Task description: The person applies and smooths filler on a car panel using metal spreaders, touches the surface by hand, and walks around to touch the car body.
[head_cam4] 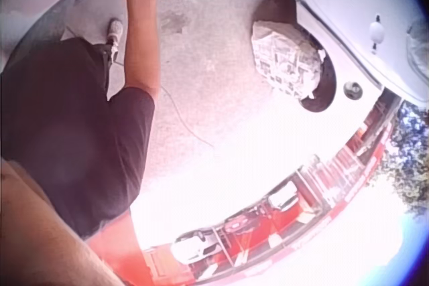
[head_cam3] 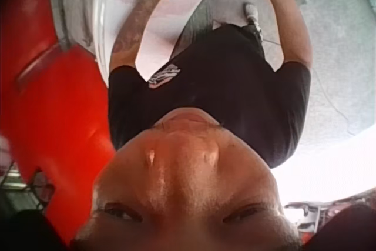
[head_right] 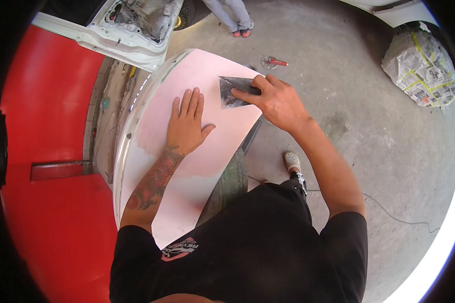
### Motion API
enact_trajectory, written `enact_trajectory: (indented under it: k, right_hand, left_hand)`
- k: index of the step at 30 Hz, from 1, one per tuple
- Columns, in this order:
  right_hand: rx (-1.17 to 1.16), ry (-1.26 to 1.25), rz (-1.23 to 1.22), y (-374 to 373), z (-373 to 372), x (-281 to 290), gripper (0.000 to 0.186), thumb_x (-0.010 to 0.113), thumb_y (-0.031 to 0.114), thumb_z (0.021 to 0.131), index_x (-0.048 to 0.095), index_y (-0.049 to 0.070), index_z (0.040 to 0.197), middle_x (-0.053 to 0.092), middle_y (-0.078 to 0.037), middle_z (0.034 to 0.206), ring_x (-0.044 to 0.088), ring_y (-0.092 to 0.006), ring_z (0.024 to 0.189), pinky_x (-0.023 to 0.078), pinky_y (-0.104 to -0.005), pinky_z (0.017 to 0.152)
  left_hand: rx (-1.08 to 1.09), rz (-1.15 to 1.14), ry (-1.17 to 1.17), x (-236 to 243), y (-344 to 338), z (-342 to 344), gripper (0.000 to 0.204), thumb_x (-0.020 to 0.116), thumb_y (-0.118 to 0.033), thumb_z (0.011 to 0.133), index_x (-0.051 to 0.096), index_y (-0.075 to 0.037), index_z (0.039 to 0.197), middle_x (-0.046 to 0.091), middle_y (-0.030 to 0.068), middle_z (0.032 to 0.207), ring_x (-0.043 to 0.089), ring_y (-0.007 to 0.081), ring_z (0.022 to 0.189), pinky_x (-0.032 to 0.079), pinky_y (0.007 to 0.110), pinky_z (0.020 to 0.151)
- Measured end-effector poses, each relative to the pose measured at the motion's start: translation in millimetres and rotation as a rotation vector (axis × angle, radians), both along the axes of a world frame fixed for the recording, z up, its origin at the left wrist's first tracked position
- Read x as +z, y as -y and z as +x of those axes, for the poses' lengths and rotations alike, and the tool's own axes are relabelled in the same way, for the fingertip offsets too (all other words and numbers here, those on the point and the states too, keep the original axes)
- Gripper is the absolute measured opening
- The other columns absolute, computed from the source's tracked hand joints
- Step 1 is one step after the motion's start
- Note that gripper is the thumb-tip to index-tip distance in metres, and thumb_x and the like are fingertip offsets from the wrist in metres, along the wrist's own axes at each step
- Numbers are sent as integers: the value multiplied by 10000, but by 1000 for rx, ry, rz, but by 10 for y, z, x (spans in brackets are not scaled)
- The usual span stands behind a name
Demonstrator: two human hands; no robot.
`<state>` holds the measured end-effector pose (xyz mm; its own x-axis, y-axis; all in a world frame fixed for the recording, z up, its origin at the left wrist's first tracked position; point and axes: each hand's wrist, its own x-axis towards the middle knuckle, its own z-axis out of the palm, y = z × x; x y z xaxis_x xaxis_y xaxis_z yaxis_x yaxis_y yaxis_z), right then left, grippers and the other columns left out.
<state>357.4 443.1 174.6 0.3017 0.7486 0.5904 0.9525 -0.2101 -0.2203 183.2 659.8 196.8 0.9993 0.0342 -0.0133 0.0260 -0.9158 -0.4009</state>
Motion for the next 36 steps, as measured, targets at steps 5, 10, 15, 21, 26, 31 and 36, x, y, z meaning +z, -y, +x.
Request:
enact_trajectory:
  k: [5,10,15,21,26,31,36]
  right_hand:
    - [166,255,63,-538,105,270,410,600,110,745,676,318,1090,522,-17,888,564,-194,779,532,-294,600]
    - [297,423,-50,-535,198,269,370,593,122,763,661,310,1075,512,-5,879,553,-183,771,531,-294,586]
    - [373,453,-103,-416,474,316,368,605,141,753,647,294,1084,507,-9,879,550,-185,779,528,-297,579]
    - [391,434,-12,-556,310,336,410,599,97,739,650,281,1102,479,-18,854,532,-188,787,532,-303,656]
    - [256,264,-245,185,480,20,421,585,68,756,676,290,1102,525,-14,906,562,-194,838,534,-318,664]
    - [-213,-261,-144,859,156,-638,461,595,-13,761,669,244,1136,529,-62,889,564,-235,821,512,-362,678]
    - [-572,-784,41,1487,-395,-1505,326,576,30,842,630,69,1161,538,-168,921,568,-366,833,468,-423,735]
  left_hand:
    - [54,-99,-49,-146,245,-478,823,563,-516,848,329,40,1407,262,197,1506,205,342,1413,174,508,1133]
    - [60,-190,-129,-217,525,-927,822,574,-516,841,336,32,1405,265,198,1504,215,343,1408,183,507,1130]
    - [90,-314,-218,-52,685,-1115,820,599,-498,833,328,12,1416,269,205,1499,222,354,1405,202,529,1117]
    - [65,-211,-81,310,361,-803,803,585,-454,857,294,32,1426,232,214,1515,205,375,1409,195,549,1112]
    - [128,-10,150,753,-220,-499,784,566,-426,885,267,52,1430,209,227,1520,186,383,1414,166,551,1119]
    - [154,127,302,516,-326,227,769,561,-456,886,307,33,1422,235,222,1511,192,388,1408,172,567,1109]
    - [-237,-92,-227,-678,598,449,766,543,-553,849,405,-33,1394,327,175,1482,208,376,1402,151,553,1127]
